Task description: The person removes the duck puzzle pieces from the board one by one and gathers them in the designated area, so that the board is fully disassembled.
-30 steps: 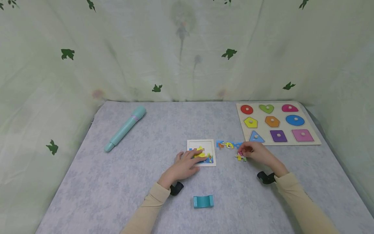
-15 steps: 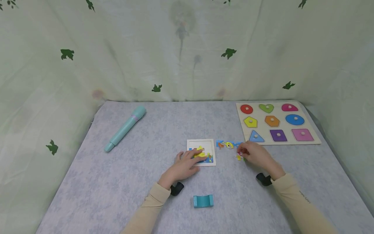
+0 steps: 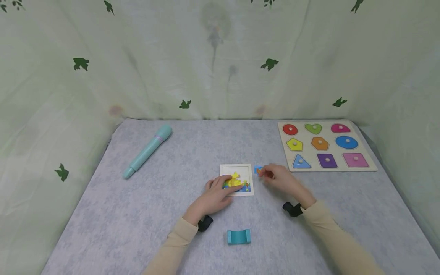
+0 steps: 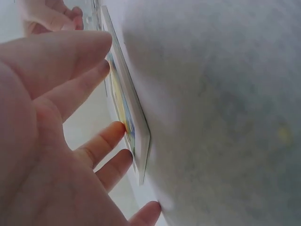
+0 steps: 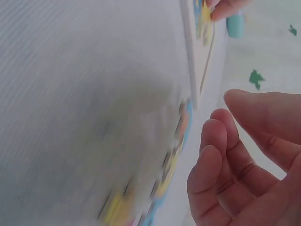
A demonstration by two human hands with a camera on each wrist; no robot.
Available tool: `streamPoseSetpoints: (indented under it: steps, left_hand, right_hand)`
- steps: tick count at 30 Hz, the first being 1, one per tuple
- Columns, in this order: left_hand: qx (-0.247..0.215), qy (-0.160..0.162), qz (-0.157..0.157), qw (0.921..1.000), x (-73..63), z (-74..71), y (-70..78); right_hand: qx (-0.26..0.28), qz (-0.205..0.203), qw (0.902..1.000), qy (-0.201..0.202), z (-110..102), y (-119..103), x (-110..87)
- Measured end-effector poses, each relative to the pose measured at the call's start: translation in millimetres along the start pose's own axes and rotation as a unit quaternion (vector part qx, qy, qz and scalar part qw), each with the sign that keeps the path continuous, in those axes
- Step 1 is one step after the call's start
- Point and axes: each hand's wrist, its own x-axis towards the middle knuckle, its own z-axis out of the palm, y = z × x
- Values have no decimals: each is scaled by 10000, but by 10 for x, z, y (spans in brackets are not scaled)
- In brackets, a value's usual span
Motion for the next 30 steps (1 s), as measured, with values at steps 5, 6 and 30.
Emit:
streamPoseSetpoints:
  steps: [5, 6, 30]
  left_hand:
    - [46, 64, -79, 9999, -68, 10, -29]
    - [58, 90, -75, 9999, -80, 12, -33]
    - [-71, 127, -34, 9999, -122, 2, -47]
  right_hand:
    - [52, -197, 9997, -96, 151, -181, 169]
    - [47, -200, 9997, -96, 176, -210, 199]
    - [46, -24, 9992, -392, 508, -375, 501]
